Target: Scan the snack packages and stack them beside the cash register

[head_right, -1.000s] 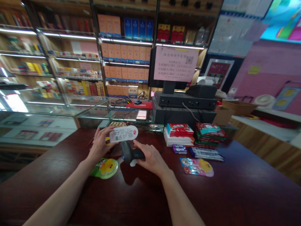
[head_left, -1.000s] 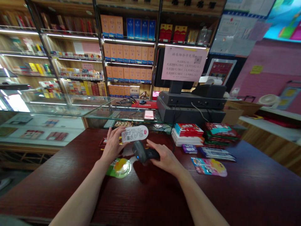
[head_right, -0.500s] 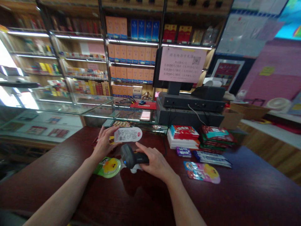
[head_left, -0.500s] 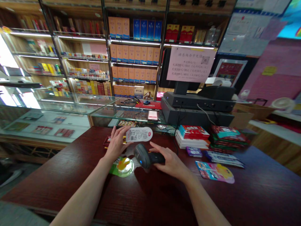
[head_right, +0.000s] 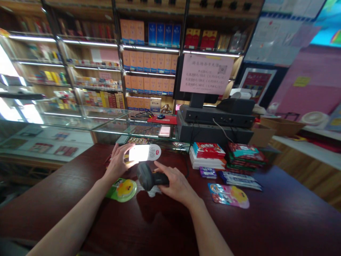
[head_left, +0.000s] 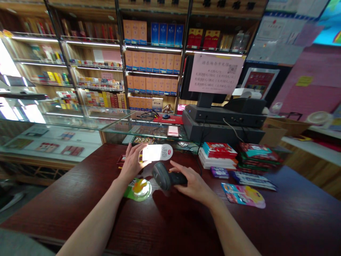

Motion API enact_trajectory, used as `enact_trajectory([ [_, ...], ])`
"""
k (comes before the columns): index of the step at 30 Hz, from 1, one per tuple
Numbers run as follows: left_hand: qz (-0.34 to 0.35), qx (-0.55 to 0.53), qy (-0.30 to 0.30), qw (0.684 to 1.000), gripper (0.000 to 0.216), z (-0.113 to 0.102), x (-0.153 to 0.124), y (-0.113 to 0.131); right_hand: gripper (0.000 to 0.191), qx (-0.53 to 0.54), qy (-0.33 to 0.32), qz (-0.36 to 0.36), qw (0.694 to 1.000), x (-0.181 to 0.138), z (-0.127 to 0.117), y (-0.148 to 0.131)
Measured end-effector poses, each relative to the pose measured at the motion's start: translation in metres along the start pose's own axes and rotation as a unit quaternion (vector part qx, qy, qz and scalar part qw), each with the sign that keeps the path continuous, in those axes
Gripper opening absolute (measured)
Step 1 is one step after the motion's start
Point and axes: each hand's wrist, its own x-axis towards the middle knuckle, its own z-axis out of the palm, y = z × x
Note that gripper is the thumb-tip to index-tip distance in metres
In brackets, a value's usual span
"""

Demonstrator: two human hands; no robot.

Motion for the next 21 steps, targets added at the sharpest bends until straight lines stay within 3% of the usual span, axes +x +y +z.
enact_trajectory([
  [6,-0.005,-0.006,-0.019,1.0,0.07,-0.002,0.001,0.0,0.079,-0.006,-0.007,0.0,1.0,0.0,0.001,0.002],
  [13,-0.003,-0.014,0.03,0.999,0.068,-0.004,0.003,0.0,0.075,-0.064,-0.037,0.001,0.997,0.003,0.014,0.012],
  [21,-0.008,-0.038,0.041,0.998,0.066,-0.006,0.004,0.004,0.072,-0.084,-0.043,0.005,0.995,0.011,0.033,0.019],
])
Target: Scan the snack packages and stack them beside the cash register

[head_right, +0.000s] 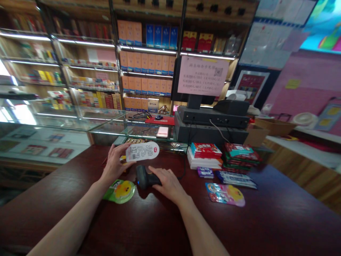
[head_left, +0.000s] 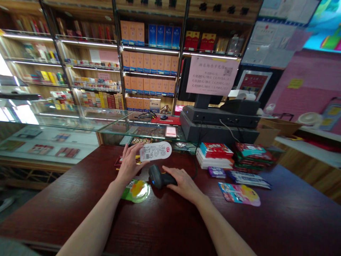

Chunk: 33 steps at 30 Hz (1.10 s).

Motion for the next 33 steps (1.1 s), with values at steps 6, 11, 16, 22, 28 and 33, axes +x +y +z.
enact_trajectory([
  [6,0.011,-0.015,0.005,1.0,0.066,0.001,0.001,0.002,0.071,0.018,0.015,-0.019,1.0,0.004,0.006,0.003],
  [11,0.013,-0.032,-0.001,0.999,0.063,0.0,0.002,0.007,0.07,0.037,0.06,-0.025,0.997,0.003,0.001,0.002],
  [16,0.022,-0.038,-0.004,0.999,0.059,-0.001,0.003,0.012,0.033,0.099,0.202,0.056,0.973,0.002,-0.004,0.009],
  [22,0.051,-0.051,-0.02,0.997,0.056,0.0,0.004,0.02,0.041,0.241,0.297,0.101,0.918,0.002,-0.002,0.02],
  [28,0.078,-0.056,-0.055,0.994,0.056,0.003,0.003,0.031,0.049,0.355,0.306,0.155,0.87,0.002,-0.009,0.026],
  [33,0.083,-0.069,-0.079,0.991,0.067,0.005,0.003,0.037,0.04,0.362,0.26,0.173,0.878,0.001,-0.022,0.027],
])
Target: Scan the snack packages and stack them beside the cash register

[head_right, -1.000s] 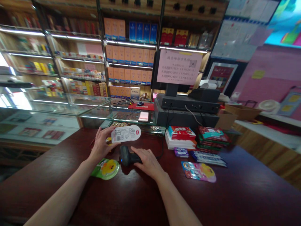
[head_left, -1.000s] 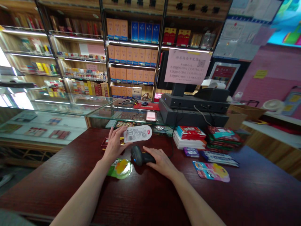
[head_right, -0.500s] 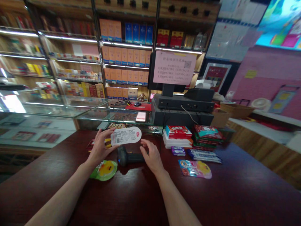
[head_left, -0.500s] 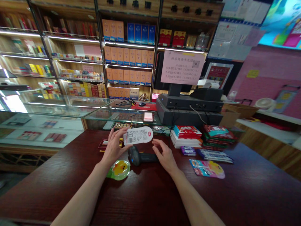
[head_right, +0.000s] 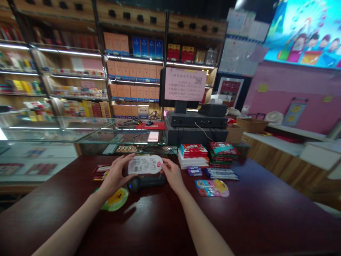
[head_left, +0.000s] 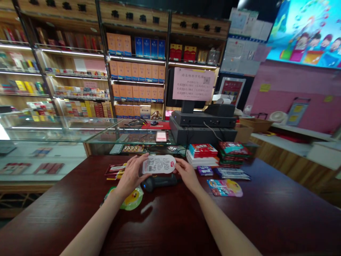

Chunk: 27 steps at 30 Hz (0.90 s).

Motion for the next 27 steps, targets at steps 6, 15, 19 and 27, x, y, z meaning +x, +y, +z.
enact_trajectory([
  [6,-0.05,-0.063,-0.063,0.995,0.081,-0.001,0.004,0.005,0.041,0.014,-0.022,0.052,0.998,-0.001,-0.009,-0.005],
  [15,-0.132,-0.198,-0.101,0.966,0.082,0.001,0.018,0.024,0.037,0.036,0.006,0.073,0.997,-0.01,-0.026,-0.012],
  [19,-0.165,-0.265,-0.087,0.946,0.083,0.008,0.024,0.037,0.036,0.041,0.018,0.061,0.997,-0.018,-0.035,-0.02],
  [27,-0.213,-0.329,-0.084,0.916,0.077,0.025,0.035,0.062,0.038,0.058,0.084,0.056,0.993,-0.03,-0.064,-0.018],
])
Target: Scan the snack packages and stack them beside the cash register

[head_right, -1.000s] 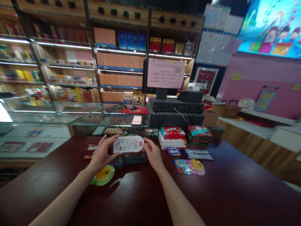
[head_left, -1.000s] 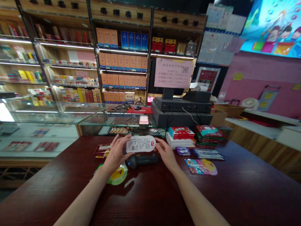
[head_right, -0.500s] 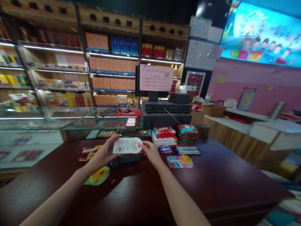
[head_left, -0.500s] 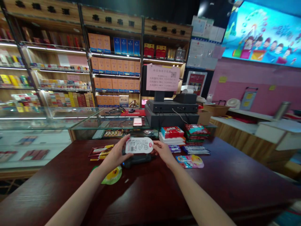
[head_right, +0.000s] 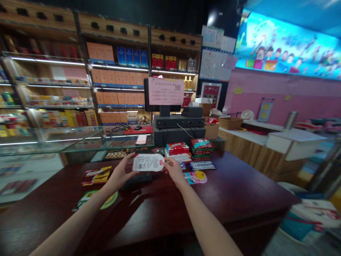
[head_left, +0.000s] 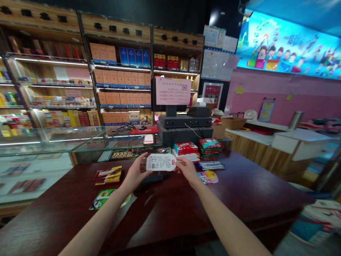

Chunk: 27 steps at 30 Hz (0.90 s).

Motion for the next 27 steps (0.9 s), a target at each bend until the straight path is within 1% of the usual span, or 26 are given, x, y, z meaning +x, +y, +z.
enact_trajectory([
  [5,0.019,-0.027,0.001,0.999,0.066,0.023,0.007,0.002,0.039,-0.001,0.027,-0.003,1.0,-0.001,-0.023,0.005],
  [9,0.0,-0.052,0.011,0.999,0.059,0.044,0.014,-0.001,0.04,-0.005,0.043,-0.002,0.999,-0.004,-0.041,0.009],
  [14,-0.006,-0.07,0.008,0.997,0.053,0.07,0.021,0.001,0.038,-0.016,0.064,-0.003,0.998,-0.007,-0.066,0.014],
  [17,-0.011,-0.058,0.0,0.998,0.054,0.085,0.024,0.005,0.038,-0.021,0.084,-0.006,0.996,-0.008,-0.083,0.017],
  [23,-0.022,-0.09,-0.054,0.994,0.065,0.115,0.026,0.016,0.041,-0.017,0.116,0.002,0.993,-0.012,-0.111,0.019],
  [27,-0.032,-0.103,-0.053,0.993,0.07,0.135,0.024,0.017,0.038,-0.011,0.138,0.013,0.99,-0.016,-0.126,0.019],
])
